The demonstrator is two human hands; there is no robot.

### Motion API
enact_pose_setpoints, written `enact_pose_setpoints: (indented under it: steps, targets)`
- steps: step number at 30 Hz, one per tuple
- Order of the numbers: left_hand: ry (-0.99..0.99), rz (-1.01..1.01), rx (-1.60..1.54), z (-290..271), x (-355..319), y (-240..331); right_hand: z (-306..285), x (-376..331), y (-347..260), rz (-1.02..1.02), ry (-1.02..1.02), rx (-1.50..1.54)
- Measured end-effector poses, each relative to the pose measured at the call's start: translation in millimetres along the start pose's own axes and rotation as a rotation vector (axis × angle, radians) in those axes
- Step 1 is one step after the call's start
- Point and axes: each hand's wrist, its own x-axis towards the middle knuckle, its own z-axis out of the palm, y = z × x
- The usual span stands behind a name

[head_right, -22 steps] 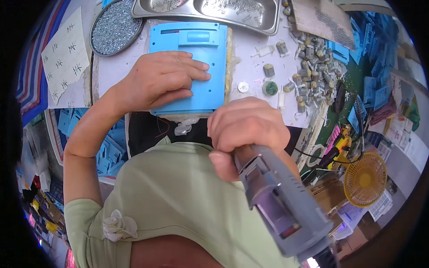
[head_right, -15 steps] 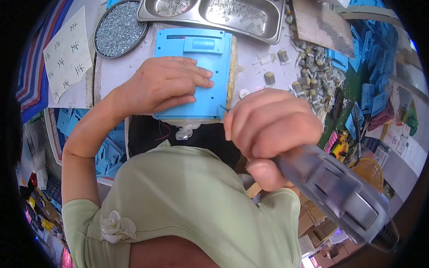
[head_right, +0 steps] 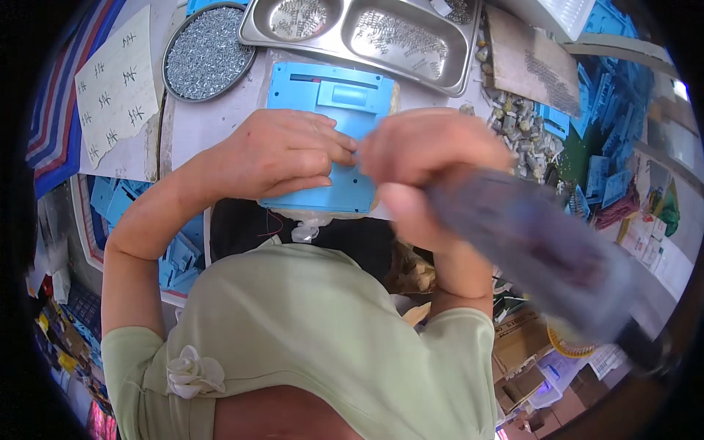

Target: Soldering internal components and using an electric screwdriver to assemble a blue plastic electronic device housing.

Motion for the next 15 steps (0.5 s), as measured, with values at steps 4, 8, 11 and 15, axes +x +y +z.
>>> enact_pose_setpoints:
  steps: [4,8,11,15]
  targets:
    - [0.031,-0.024,-0.028,4.9,-2.9,-3.1,3.8,6.9,12.8,-0.017,-0.065,-0.057]
    - [0.041,-0.020,-0.030,2.8,-2.3,-1.8,-10.6,15.5,14.9,0.046,-0.205,0.017]
    - [0.070,-0.040,-0.060,-0.3,-3.0,0.0,-15.4,17.4,-12.5,-0.049,0.037,0.073]
    - [0.164,-0.163,-0.064,-2.1,-6.3,20.8,-13.1,11.7,-48.5,-0.053,0.043,0.199]
